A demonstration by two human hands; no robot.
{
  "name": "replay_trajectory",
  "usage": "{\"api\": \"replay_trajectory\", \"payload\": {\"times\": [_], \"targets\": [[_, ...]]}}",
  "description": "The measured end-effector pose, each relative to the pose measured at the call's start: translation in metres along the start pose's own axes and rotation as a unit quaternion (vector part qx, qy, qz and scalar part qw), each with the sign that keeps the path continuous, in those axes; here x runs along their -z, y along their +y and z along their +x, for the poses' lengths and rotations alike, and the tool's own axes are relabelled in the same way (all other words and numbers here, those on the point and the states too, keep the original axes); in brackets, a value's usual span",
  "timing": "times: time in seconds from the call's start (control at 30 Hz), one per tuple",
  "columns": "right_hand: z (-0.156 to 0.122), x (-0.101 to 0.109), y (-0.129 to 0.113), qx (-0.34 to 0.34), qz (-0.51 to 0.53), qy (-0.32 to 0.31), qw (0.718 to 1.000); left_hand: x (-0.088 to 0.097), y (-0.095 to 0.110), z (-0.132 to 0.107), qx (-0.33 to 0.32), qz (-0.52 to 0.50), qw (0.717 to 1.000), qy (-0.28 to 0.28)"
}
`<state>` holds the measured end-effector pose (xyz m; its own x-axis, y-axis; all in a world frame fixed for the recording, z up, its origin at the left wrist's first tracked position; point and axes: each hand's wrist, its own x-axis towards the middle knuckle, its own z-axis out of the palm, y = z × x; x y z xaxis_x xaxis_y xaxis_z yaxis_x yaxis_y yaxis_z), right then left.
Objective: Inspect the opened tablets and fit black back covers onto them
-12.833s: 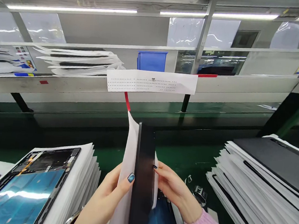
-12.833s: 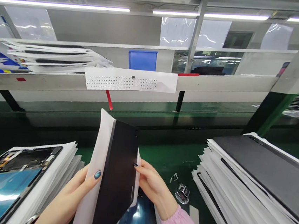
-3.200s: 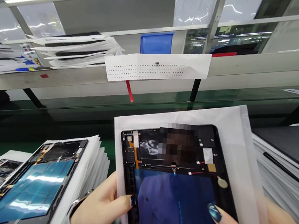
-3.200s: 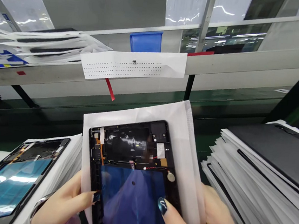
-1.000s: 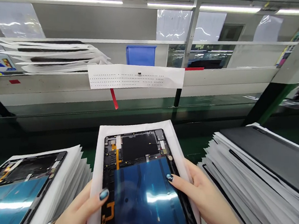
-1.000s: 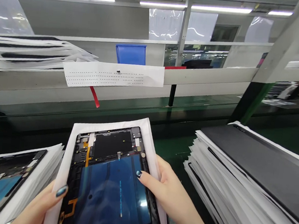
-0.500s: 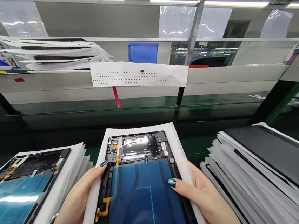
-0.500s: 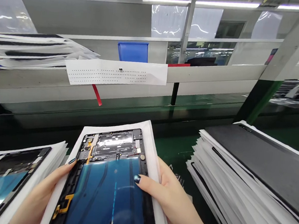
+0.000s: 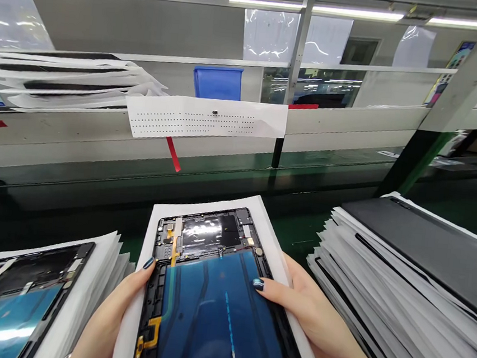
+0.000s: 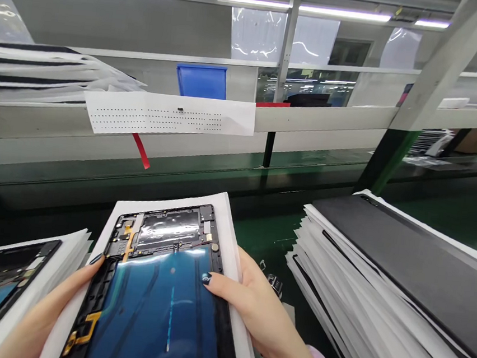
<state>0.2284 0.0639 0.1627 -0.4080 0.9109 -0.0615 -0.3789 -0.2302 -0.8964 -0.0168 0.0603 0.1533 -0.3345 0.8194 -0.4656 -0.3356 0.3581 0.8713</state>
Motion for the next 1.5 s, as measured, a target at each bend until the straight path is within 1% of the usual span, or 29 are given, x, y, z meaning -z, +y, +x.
{"api": "replay_trajectory", "payload": {"times": [0.07,0.1,0.17,0.27,0.37,0.4,0.47,0.57,0.63,0.73,0.8,0.87,0.9,0.97,1.03,1.13,1.2,1.27,1.37,1.43,1.5], "targets": [[-0.001,0.0,0.001,0.021,-0.014,0.002,1.0,0.011,-0.001,0.013,-0.016,0.031,0.999,-0.001],[-0.001,-0.001,0.001,0.034,-0.026,0.004,0.999,0.016,-0.002,0.016,-0.024,0.035,0.999,-0.003],[-0.002,-0.001,0.001,0.056,-0.055,0.008,0.997,0.019,-0.005,0.012,-0.037,0.019,0.999,-0.006],[0.0,0.0,0.001,0.065,-0.083,0.011,0.994,0.011,-0.008,-0.011,-0.042,-0.034,0.999,0.0],[0.007,0.006,0.003,0.069,-0.105,0.014,0.992,-0.003,-0.008,-0.031,-0.018,-0.079,0.997,0.016],[0.01,0.01,0.005,0.068,-0.115,0.012,0.991,-0.006,-0.008,-0.034,-0.006,-0.086,0.996,0.019],[0.015,0.018,0.012,0.05,-0.136,0.006,0.989,-0.008,-0.011,-0.031,0.009,-0.077,0.997,0.03],[0.015,0.032,0.026,-0.008,-0.163,-0.009,0.987,-0.005,-0.025,-0.015,0.002,-0.024,0.999,0.04],[0.009,0.041,0.039,-0.037,-0.178,-0.011,0.983,-0.001,-0.04,-0.004,-0.008,0.013,1.0,0.018],[-0.004,0.054,0.061,-0.033,-0.235,0.018,0.971,0.001,-0.067,0.006,-0.033,0.088,0.995,-0.025],[-0.01,0.062,0.077,-0.023,-0.303,0.047,0.951,0.003,-0.084,0.011,-0.073,0.165,0.982,-0.054],[-0.015,0.067,0.091,-0.025,-0.367,0.068,0.927,0.006,-0.1,0.017,-0.113,0.247,0.958,-0.09],[-0.016,0.069,0.097,-0.027,-0.391,0.076,0.917,0.008,-0.107,0.021,-0.132,0.284,0.945,-0.098],[-0.018,0.072,0.107,-0.032,-0.429,0.095,0.898,0.013,-0.121,0.03,-0.172,0.349,0.917,-0.091],[-0.019,0.074,0.114,-0.041,-0.461,0.119,0.878,0.018,-0.133,0.039,-0.201,0.394,0.893,-0.081],[-0.017,0.079,0.124,-0.06,-0.504,0.133,0.851,0.024,-0.146,0.05,-0.204,0.434,0.873,-0.086],[-0.016,0.082,0.13,-0.057,-0.513,0.123,0.847,0.025,-0.151,0.055,-0.2,0.447,0.867,-0.088],[-0.014,0.085,0.136,-0.043,-0.502,0.112,0.856,0.026,-0.152,0.058,-0.203,0.455,0.863,-0.087],[-0.014,0.087,0.142,-0.02,-0.485,0.112,0.867,0.025,-0.149,0.061,-0.22,0.47,0.851,-0.077],[-0.014,0.089,0.142,-0.006,-0.497,0.126,0.858,0.025,-0.146,0.057,-0.238,0.482,0.842,-0.054],[-0.014,0.095,0.137,0.02,-0.526,0.163,0.835,0.025,-0.141,0.044,-0.26,0.469,0.844,-0.019]]}}
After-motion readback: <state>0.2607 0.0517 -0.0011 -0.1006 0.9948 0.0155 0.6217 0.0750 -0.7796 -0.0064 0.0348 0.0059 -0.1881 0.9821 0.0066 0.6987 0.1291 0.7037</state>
